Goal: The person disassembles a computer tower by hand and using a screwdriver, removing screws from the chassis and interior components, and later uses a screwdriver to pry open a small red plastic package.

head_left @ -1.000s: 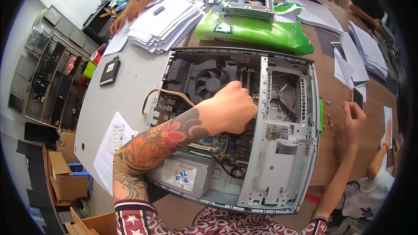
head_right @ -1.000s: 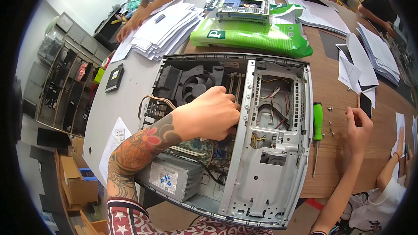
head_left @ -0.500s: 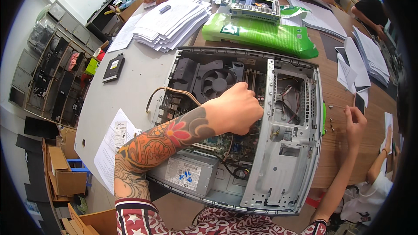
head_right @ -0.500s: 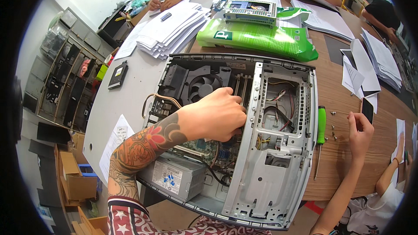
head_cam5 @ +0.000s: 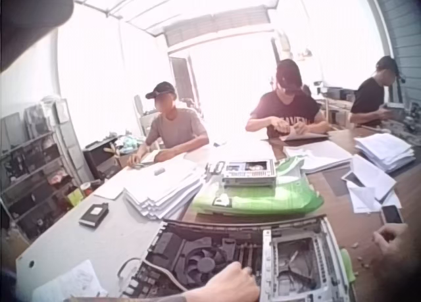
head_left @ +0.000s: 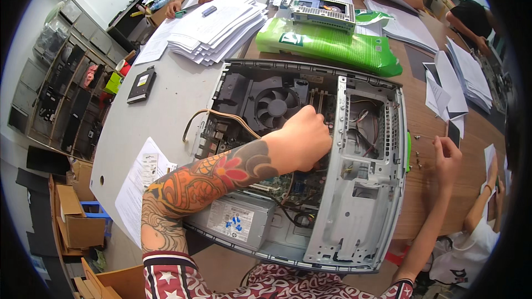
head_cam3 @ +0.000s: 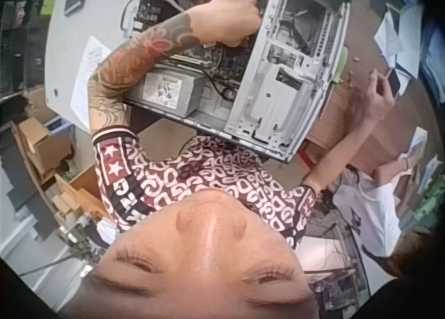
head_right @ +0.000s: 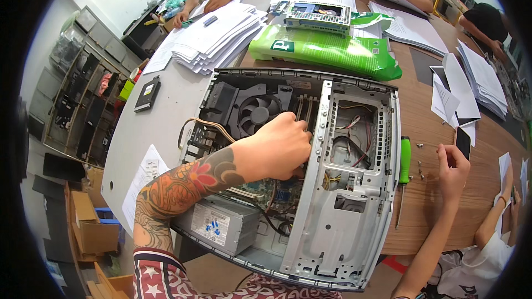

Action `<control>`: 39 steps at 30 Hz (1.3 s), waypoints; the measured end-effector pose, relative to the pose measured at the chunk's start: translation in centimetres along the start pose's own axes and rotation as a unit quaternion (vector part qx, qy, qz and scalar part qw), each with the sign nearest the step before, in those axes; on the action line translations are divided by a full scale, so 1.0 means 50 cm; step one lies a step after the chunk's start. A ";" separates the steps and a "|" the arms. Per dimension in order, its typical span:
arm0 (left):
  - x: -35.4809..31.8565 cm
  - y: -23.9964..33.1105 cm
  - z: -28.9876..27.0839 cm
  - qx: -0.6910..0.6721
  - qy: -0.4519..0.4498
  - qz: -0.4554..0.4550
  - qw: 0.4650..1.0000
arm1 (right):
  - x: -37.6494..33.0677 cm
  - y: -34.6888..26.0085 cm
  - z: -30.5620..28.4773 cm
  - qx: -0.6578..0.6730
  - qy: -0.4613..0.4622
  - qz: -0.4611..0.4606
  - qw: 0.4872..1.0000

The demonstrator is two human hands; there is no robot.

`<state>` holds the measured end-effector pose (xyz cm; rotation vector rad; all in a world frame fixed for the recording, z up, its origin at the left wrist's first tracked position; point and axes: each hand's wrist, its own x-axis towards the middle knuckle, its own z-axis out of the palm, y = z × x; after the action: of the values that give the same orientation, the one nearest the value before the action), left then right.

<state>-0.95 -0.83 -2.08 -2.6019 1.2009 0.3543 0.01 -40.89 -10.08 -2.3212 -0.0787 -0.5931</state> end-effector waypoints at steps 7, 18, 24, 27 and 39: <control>0.003 0.013 0.038 0.047 0.019 0.014 0.999 | 0.001 -0.001 -0.003 0.010 0.005 -0.019 1.000; 0.007 0.000 0.054 0.014 0.066 0.043 0.997 | 0.001 -0.005 -0.005 0.020 0.022 -0.018 0.999; -0.007 -0.015 0.011 -0.051 -0.001 0.040 0.998 | -0.001 -0.005 -0.009 0.018 0.016 0.002 1.000; -0.006 -0.024 0.003 -0.057 -0.046 0.042 0.996 | -0.001 -0.004 -0.010 0.022 -0.002 0.014 1.000; 0.002 -0.015 0.007 -0.084 -0.028 0.007 0.996 | 0.002 -0.007 -0.002 0.037 0.037 -0.019 0.998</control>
<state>-0.37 -0.31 -2.37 -2.7060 1.2190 0.5484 -0.04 -40.72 -9.76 -2.2288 -0.1079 -0.6832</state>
